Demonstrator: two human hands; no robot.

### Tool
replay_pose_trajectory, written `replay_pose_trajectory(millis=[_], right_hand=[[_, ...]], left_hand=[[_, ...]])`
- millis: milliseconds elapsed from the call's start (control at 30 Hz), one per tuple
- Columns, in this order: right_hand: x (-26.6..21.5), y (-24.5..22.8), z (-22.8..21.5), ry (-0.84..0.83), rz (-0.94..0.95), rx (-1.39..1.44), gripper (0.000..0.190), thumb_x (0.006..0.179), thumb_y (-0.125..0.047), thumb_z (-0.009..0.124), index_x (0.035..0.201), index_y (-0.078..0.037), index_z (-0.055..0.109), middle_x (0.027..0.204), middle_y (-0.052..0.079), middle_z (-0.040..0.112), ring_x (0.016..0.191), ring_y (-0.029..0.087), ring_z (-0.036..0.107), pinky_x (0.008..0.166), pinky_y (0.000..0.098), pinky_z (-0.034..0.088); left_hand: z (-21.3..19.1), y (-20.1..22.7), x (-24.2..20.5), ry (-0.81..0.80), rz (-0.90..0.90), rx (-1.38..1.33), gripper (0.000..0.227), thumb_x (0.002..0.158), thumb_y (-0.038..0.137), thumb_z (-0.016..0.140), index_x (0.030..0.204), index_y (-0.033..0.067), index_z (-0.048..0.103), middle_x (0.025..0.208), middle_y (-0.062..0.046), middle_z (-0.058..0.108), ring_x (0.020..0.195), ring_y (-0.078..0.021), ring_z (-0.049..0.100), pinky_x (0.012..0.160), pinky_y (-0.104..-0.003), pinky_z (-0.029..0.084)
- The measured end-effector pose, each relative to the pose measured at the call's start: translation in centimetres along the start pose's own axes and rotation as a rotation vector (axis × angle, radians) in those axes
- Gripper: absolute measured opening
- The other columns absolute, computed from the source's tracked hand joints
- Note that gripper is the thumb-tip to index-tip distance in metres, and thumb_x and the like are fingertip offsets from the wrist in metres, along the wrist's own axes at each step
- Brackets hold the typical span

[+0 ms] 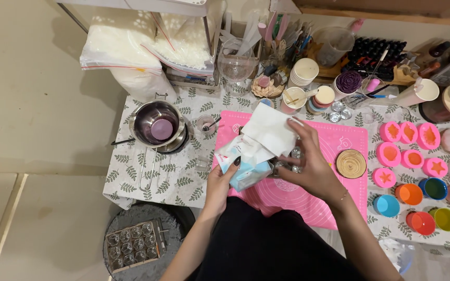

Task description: Cleaning the interiors of small metal candle containers with a cloth and preparing them with labels and adhesive.

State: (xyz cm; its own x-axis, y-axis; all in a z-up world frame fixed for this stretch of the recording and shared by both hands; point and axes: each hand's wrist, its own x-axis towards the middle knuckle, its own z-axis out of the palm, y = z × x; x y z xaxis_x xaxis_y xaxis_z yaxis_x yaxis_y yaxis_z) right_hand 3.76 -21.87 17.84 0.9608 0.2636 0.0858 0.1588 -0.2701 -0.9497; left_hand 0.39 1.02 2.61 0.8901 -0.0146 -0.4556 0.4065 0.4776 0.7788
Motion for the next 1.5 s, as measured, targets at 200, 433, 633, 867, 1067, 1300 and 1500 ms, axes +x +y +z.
replay_pose_trajectory(millis=[200,433,633,867,1067,1300,1500], right_hand=[[0.0,1.0,0.1,0.227,0.172,-0.324,0.021,0.094,-0.007,0.067,0.113,-0.005,0.074,0.112,0.007,0.064,0.093,0.011,0.068,0.082,0.0279,0.057],[0.6,4.6,0.1,0.300,0.274,0.178,0.016,0.097,-0.006,0.066,0.108,0.002,0.072,0.104,0.000,0.063,0.091,0.009,0.060,0.081,0.0208,0.049],[-0.6,8.6,0.7,0.169,0.439,0.399,0.034,0.091,-0.006,0.073,0.124,-0.002,0.069,0.087,0.000,0.057,0.081,0.008,0.055,0.072,0.0230,0.045],[-2.2,12.7,-1.4,0.539,0.602,0.896,0.021,0.097,-0.019,0.059,0.114,-0.008,0.059,0.106,0.003,0.070,0.098,0.014,0.067,0.086,0.0311,0.052],[-8.3,25.7,-7.2,0.632,0.564,1.127,0.027,0.108,-0.024,0.057,0.125,-0.004,0.058,0.108,0.008,0.067,0.096,0.021,0.062,0.087,0.0384,0.052],[-9.1,24.3,-8.5,0.826,0.964,-0.112,0.066,0.092,-0.017,0.073,0.145,-0.003,0.037,0.131,0.017,0.049,0.111,0.024,0.056,0.095,0.0405,0.050],[-6.2,8.8,-3.8,0.421,0.440,0.304,0.059,0.095,-0.016,0.061,0.153,-0.008,0.049,0.135,0.010,0.060,0.112,0.017,0.060,0.096,0.0358,0.051]], left_hand=[[0.9,1.7,-0.7,-0.023,0.026,0.048,0.032,0.094,0.014,0.069,0.120,-0.0037,0.070,0.109,-0.010,0.076,0.093,-0.0124,0.070,0.084,-0.029,0.056],[-0.5,1.5,-0.6,0.006,0.110,0.176,0.027,0.094,0.010,0.071,0.115,-0.0056,0.072,0.106,-0.010,0.078,0.090,-0.0121,0.071,0.082,-0.029,0.057],[-0.9,2.2,-1.2,-0.011,0.156,0.203,0.027,0.093,0.009,0.070,0.116,-0.0047,0.071,0.104,-0.009,0.077,0.088,-0.0108,0.071,0.081,-0.028,0.058],[-1.7,1.3,-0.7,-0.103,0.126,0.265,0.026,0.093,0.008,0.071,0.116,-0.0056,0.071,0.102,-0.007,0.077,0.086,-0.0102,0.070,0.079,-0.028,0.057],[-0.1,2.8,-1.5,-0.126,0.044,0.279,0.028,0.092,0.009,0.072,0.116,-0.0045,0.071,0.102,-0.007,0.077,0.087,-0.0102,0.070,0.079,-0.028,0.057],[0.6,1.8,-0.4,-0.189,0.053,0.287,0.030,0.093,0.011,0.072,0.117,-0.0058,0.070,0.107,-0.009,0.077,0.091,-0.0113,0.070,0.083,-0.029,0.057],[2.7,2.3,-0.4,-0.209,0.102,0.260,0.032,0.094,0.016,0.070,0.120,-0.0034,0.069,0.110,-0.007,0.076,0.095,-0.0098,0.070,0.086,-0.028,0.056]])
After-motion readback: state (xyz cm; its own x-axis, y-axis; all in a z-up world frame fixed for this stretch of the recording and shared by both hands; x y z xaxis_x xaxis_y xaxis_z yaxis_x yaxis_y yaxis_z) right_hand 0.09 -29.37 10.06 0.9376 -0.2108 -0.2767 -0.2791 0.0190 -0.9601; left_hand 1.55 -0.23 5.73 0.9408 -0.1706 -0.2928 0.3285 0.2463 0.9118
